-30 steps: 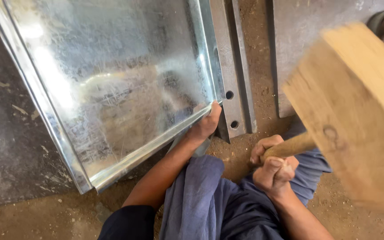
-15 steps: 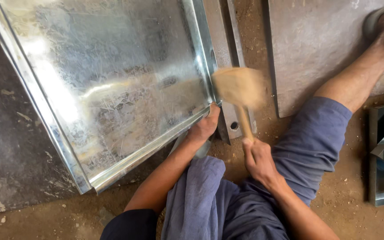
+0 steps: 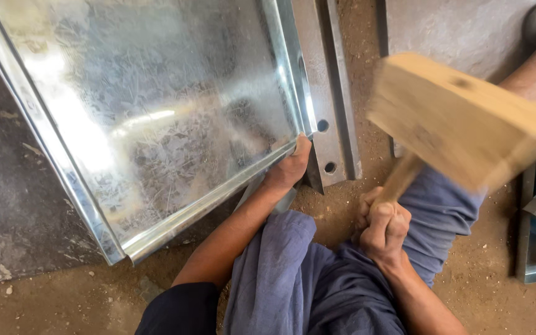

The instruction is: The person sits on the workshop floor and uses a wooden mallet to hammer and fold the edge of a galvanized sheet metal panel over a metal bar, repositioning and turning the panel to work along its edges by hand.

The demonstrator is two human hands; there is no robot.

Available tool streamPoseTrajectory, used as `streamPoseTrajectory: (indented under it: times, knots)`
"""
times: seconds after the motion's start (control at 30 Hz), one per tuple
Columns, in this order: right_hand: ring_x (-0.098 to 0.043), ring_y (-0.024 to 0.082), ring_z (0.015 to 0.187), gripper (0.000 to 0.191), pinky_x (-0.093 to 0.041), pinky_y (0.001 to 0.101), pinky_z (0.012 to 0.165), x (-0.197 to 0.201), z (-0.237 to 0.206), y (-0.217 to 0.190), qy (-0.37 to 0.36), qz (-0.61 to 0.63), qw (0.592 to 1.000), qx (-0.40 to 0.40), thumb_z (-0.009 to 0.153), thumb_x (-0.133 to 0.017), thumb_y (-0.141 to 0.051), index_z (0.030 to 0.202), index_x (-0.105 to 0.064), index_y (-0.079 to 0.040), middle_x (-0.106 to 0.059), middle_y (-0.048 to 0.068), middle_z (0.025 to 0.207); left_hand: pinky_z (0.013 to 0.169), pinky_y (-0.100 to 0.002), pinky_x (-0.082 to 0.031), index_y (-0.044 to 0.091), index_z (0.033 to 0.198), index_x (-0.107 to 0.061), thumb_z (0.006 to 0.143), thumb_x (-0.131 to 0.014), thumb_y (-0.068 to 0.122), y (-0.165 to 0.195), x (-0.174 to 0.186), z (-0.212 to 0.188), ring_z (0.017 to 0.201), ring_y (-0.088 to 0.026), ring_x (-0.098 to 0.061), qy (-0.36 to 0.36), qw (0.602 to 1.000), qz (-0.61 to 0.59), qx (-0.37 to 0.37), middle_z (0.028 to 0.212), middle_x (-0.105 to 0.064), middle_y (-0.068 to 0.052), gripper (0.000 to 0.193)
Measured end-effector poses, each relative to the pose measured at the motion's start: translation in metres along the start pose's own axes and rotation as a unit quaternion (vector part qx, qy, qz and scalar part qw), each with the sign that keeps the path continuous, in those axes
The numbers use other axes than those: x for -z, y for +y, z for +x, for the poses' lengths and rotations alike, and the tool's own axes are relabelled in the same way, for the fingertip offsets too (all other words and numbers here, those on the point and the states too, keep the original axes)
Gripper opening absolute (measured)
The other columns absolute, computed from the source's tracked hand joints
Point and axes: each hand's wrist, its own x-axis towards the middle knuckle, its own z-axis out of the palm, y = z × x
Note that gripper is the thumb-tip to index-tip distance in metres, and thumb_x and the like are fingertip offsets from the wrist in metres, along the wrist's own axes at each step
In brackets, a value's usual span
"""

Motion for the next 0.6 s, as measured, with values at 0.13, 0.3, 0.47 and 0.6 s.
streamPoseTrajectory:
  times: [0.13, 0.3, 0.47, 0.6]
  knots:
    - [-0.043, 0.013, 0.055, 0.047, -0.033, 0.0327, 0.048, 0.007, 0.016, 0.0, -0.082, -0.208, 0.973, 0.062, 0.111, -0.045, -0.033, 0.074, -0.056, -0.006, -0.049, 0.001, 0.063, 0.066, -0.036, -0.053, 0.008, 0.104, -0.067, 0.099, -0.065, 0.014, 0.003, 0.001, 0.004, 0.079, -0.024, -0.064, -0.01, 0.994, -0.09, 0.061, 0.089, -0.062, -0.01, 0.008]
    - [-0.043, 0.011, 0.043, 0.058, -0.035, 0.0314, 0.041, -0.001, 0.059, -0.016, -0.117, -0.047, 0.954, -0.272, 0.108, -0.046, -0.047, 0.068, -0.051, -0.005, -0.046, -0.001, 0.052, 0.075, -0.04, -0.057, 0.009, 0.12, -0.065, 0.102, -0.071, 0.012, 0.006, 0.015, 0.002, 0.089, -0.032, -0.064, 0.205, 0.977, -0.066, 0.01, 0.101, -0.061, -0.021, 0.019]
    - [-0.057, 0.015, 0.051, 0.054, -0.047, 0.0343, 0.047, -0.065, 0.107, -0.052, -0.125, -0.235, 0.949, -0.167, 0.098, -0.068, -0.042, 0.07, -0.066, 0.005, -0.058, 0.008, 0.058, 0.077, -0.045, -0.054, 0.008, 0.119, -0.067, 0.093, -0.073, 0.01, -0.005, 0.05, 0.005, 0.093, -0.033, -0.068, 0.104, 0.974, -0.198, 0.028, 0.106, -0.064, -0.027, 0.027]
    - [-0.06, 0.008, 0.06, 0.029, -0.05, 0.0293, 0.052, -0.109, 0.141, -0.073, -0.123, -0.145, 0.979, -0.071, 0.087, -0.077, -0.03, 0.084, -0.074, -0.001, -0.067, 0.001, 0.068, 0.091, -0.043, -0.055, 0.005, 0.125, -0.06, 0.097, -0.065, 0.017, -0.028, 0.103, 0.05, 0.105, -0.031, -0.068, -0.066, 0.884, -0.438, 0.153, 0.117, -0.064, -0.025, 0.03]
